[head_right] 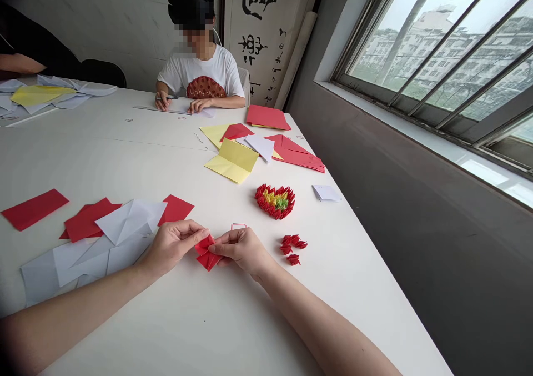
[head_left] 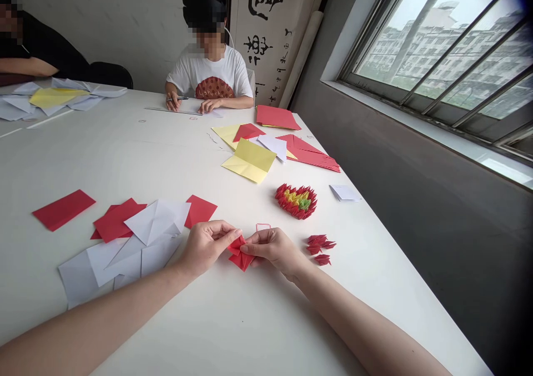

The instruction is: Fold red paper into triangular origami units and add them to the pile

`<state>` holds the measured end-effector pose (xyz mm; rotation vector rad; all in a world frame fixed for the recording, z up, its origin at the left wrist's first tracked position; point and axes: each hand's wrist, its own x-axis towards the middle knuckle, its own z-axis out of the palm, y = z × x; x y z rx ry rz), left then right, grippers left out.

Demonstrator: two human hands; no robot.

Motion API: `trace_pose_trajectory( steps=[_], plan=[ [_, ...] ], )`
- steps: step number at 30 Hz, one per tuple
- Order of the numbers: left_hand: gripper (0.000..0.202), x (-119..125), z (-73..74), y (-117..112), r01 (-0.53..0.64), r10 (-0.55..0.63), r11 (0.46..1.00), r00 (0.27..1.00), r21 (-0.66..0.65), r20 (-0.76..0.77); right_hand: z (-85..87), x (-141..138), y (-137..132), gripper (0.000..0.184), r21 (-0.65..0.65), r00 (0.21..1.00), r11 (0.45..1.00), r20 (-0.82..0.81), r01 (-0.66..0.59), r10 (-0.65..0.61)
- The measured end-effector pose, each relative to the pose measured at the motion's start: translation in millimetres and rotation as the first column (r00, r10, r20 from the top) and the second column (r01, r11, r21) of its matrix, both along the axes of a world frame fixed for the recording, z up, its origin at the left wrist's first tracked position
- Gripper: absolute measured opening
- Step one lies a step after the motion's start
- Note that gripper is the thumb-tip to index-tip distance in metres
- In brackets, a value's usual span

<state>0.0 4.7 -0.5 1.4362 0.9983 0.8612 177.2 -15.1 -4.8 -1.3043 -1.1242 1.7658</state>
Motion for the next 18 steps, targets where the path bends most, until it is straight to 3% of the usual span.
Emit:
trace_pose_trajectory(
  steps=[2,7,18],
  plan=[
    [0.02,-0.1,-0.9,1.1,0.008,-0.008,0.999,1.0,-0.031,0.006,0.0,0.5,-0.1,0.028,0.011,1.0,1.0,-0.01,0.005,-0.005],
    [0.02,0.9,-2.4,3.7,0.151,-0.155,0.986,0.987,-0.076,-0.039,0.1,0.8,-1.5,0.031,0.029,1.0,1.0,-0.012,-0.007,0.007],
    [0.02,0.7,-3.5,2.6,0.127,-0.131,0.988,0.991,-0.085,-0.034,2.1,-2.6,-2.6,0.03,0.032,1.0,0.999,0.025,-0.003,0.002]
  ],
)
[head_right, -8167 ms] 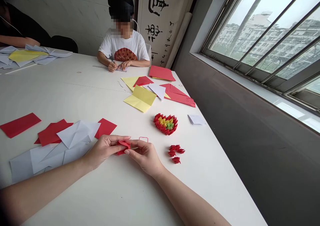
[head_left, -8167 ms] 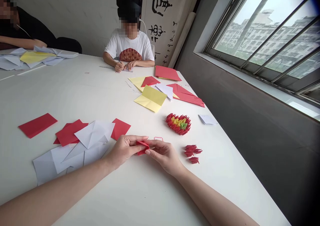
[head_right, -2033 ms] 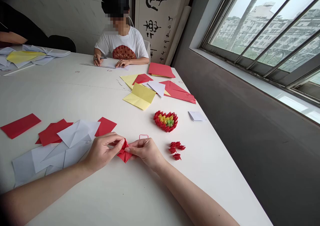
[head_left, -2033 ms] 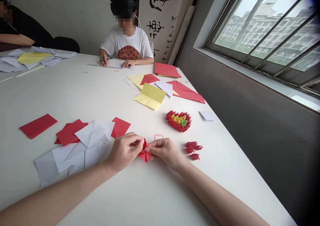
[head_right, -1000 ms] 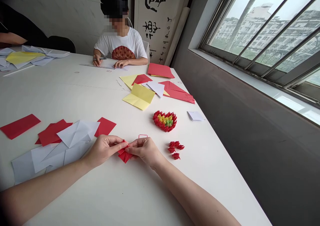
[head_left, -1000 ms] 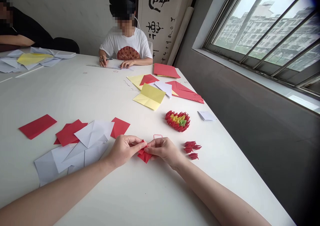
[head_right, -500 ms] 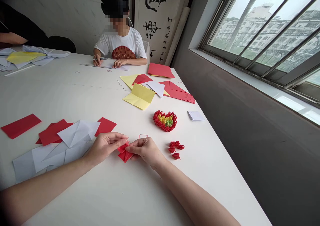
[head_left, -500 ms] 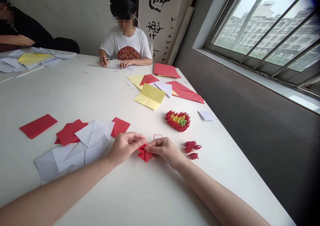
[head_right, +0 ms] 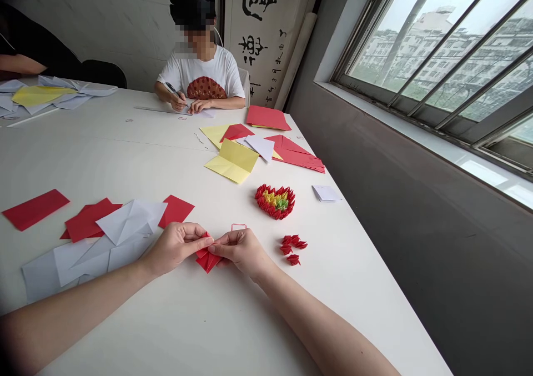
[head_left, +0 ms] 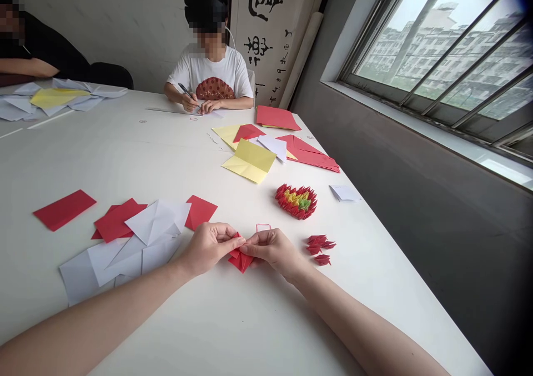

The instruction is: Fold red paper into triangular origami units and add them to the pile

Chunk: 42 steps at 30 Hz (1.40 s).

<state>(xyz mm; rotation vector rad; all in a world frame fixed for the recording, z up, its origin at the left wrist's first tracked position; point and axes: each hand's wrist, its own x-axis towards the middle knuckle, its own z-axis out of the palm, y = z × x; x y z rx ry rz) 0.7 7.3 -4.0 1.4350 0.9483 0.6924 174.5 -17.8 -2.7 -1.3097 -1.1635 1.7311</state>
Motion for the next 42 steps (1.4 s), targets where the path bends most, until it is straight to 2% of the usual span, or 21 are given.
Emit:
trace_pose_trajectory(
  steps=[4,8,13,15,18,21,24,28,31,35,37,39,42],
  plan=[
    [0.021,0.9,-0.9,0.7,0.003,-0.003,1.0,1.0,0.027,0.022,-0.8,-0.2,-0.1,0.028,0.007,1.0,1.0,-0.02,-0.024,0.024],
    [0.035,1.3,-1.1,0.1,-0.036,0.038,0.996,0.999,0.08,-0.016,-1.0,-0.2,-1.3,0.027,0.02,0.998,0.998,-0.022,-0.059,0.06],
    [0.038,1.6,-1.5,-0.7,-0.11,0.113,0.985,0.994,0.133,-0.012,-1.7,0.9,-2.9,0.027,0.123,0.996,0.99,0.055,-0.073,0.067],
    [0.035,1.1,-1.8,-0.1,-0.178,0.175,0.979,0.984,0.094,0.047,-3.2,0.3,-3.2,0.027,0.163,1.0,0.987,0.007,-0.008,0.007],
    [0.037,0.4,-1.6,-0.9,-0.259,0.251,0.964,0.96,0.053,0.126,-6.6,-2.5,-3.6,0.028,0.172,0.981,0.97,-0.12,0.169,-0.15],
    [0.037,1.3,0.0,-6.0,-0.189,0.172,0.975,0.975,0.121,0.138,-10.4,-5.7,-4.6,0.027,0.17,0.957,0.951,-0.18,0.26,-0.229],
    [0.037,3.9,0.4,-12.9,-0.058,0.042,0.977,0.996,0.206,0.083,-13.7,-7.7,-6.2,0.024,0.232,0.965,0.941,-0.147,0.248,-0.218],
    [0.032,6.0,-4.3,-17.0,-0.074,0.084,0.929,0.996,0.362,-0.012,-14.8,-10.0,-9.2,0.022,0.322,0.989,0.936,-0.004,0.139,-0.146],
    [0.025,5.7,-9.1,-16.8,-0.05,0.092,0.884,0.993,0.464,-0.068,-13.1,-12.1,-10.7,0.027,0.308,0.997,0.949,-0.009,0.071,-0.072],
    [0.024,5.6,-11.1,-16.3,-0.029,0.081,0.835,0.994,0.549,-0.071,-10.8,-14.2,-11.8,0.027,0.273,0.996,0.959,0.026,0.077,-0.087],
    [0.022,6.1,-9.9,-15.2,-0.031,0.071,0.849,0.996,0.527,-0.054,-9.6,-14.3,-12.7,0.027,0.276,0.993,0.958,0.065,0.075,-0.096],
    [0.021,6.3,-8.0,-12.3,-0.076,0.107,0.88,0.993,0.469,-0.039,-8.3,-13.2,-13.5,0.026,0.299,0.991,0.95,0.071,0.091,-0.117],
    [0.028,5.5,-5.0,-5.5,-0.174,0.181,0.945,0.983,0.279,-0.001,-6.6,-9.3,-12.7,0.022,0.291,0.986,0.942,-0.049,0.168,-0.161]
  ],
)
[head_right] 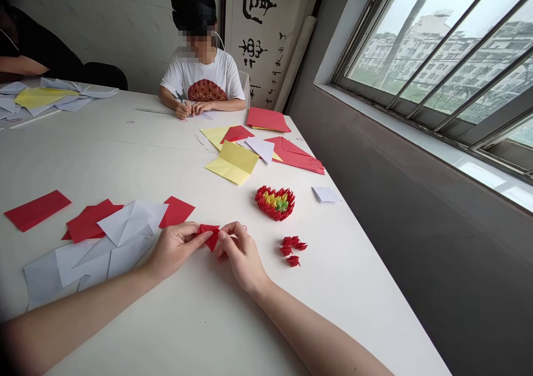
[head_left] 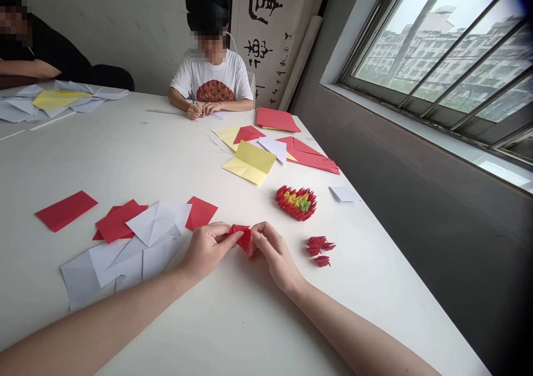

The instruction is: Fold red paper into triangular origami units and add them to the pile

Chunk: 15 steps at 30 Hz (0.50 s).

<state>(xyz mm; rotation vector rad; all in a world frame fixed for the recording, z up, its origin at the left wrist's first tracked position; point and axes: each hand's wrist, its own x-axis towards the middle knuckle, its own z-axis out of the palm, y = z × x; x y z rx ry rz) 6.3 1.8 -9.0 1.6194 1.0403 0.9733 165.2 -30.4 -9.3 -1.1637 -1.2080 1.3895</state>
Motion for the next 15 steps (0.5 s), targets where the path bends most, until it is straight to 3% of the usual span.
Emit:
trace_pose_trajectory(
  steps=[4,15],
  plan=[
    [0.023,-1.6,4.8,6.4,0.052,-0.02,0.971,0.99,-0.233,0.136,1.5,7.3,5.0,0.025,-0.072,0.984,0.995,-0.169,-0.074,0.061],
    [0.019,-2.8,6.0,5.3,0.128,-0.068,0.95,0.975,-0.284,0.212,1.8,15.1,10.2,0.027,-0.156,0.974,0.971,-0.159,-0.184,0.159]
  ],
)
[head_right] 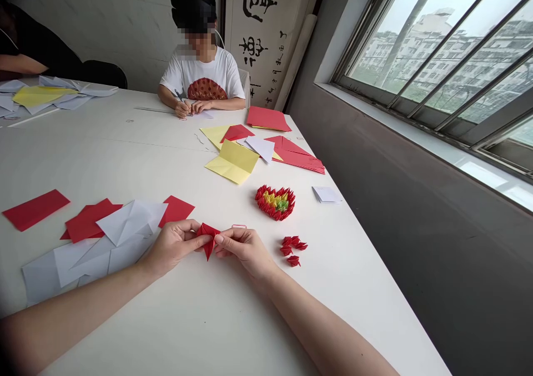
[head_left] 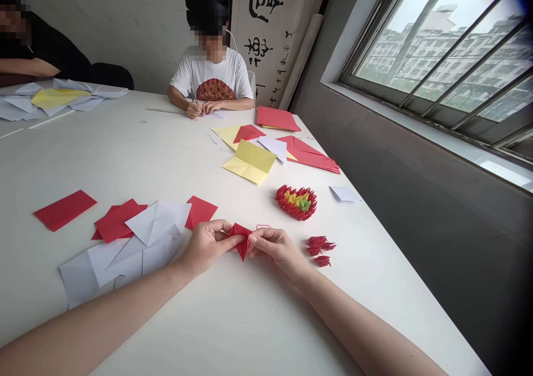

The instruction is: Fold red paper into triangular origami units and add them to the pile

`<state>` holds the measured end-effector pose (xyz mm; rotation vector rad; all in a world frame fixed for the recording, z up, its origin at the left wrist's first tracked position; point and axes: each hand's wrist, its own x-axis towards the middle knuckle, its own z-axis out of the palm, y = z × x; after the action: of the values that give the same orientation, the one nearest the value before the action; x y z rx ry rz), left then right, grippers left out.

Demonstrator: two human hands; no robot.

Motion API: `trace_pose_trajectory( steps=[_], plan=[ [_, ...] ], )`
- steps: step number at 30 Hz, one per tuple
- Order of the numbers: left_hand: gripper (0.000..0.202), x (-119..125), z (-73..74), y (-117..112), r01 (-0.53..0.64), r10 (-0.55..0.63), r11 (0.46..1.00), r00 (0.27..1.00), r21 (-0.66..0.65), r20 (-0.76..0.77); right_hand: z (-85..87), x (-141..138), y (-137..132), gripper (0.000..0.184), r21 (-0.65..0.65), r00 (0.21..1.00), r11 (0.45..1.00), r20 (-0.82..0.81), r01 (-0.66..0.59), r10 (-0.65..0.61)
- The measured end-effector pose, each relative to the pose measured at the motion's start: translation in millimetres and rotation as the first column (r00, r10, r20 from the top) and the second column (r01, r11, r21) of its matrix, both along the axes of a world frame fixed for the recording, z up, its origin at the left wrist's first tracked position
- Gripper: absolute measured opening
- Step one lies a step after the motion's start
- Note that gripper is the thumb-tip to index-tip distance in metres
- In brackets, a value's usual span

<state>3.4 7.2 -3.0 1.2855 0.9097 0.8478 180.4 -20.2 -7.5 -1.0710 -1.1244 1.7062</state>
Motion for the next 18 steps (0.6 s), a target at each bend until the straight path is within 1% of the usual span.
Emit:
trace_pose_trajectory(
  steps=[4,7,9,10,12,14,16,18],
  plan=[
    [0.018,0.0,-0.8,-1.0,0.025,-0.024,0.999,0.999,-0.021,0.031,-2.1,0.5,1.2,0.03,0.003,0.998,1.0,0.065,0.0,0.0],
    [0.016,-0.2,-1.8,-1.2,0.051,-0.051,0.999,0.998,-0.001,0.044,-0.9,0.2,0.9,0.032,0.009,0.995,1.0,0.097,-0.01,0.009],
    [0.015,-0.3,-3.2,-0.9,0.057,-0.057,0.998,0.998,0.027,0.017,0.9,-0.9,-0.1,0.033,0.015,0.993,1.0,0.115,-0.013,0.012],
    [0.014,-0.4,-4.1,-0.6,0.042,-0.041,0.998,0.999,0.052,-0.014,2.1,-1.8,-0.9,0.033,0.022,0.992,1.0,0.125,-0.011,0.008],
    [0.014,-0.4,-5.7,-0.5,-0.017,0.032,0.99,0.994,0.139,-0.107,4.6,-4.3,-3.0,0.033,0.043,0.988,0.999,0.156,0.01,-0.017],
    [0.015,-0.4,-6.8,-1.4,-0.074,0.134,0.956,0.971,0.284,-0.198,6.7,-7.6,-5.4,0.031,0.066,0.975,0.998,0.219,0.024,-0.038],
    [0.015,-0.3,-7.6,-3.7,-0.072,0.193,0.899,0.951,0.432,-0.242,7.4,-11.1,-7.3,0.028,0.08,0.954,0.997,0.297,0.016,-0.039],
    [0.013,-0.3,-8.8,-7.2,-0.021,0.185,0.84,0.951,0.543,-0.249,6.0,-14.3,-8.4,0.026,0.081,0.941,0.997,0.336,0.008,-0.035]
  ],
)
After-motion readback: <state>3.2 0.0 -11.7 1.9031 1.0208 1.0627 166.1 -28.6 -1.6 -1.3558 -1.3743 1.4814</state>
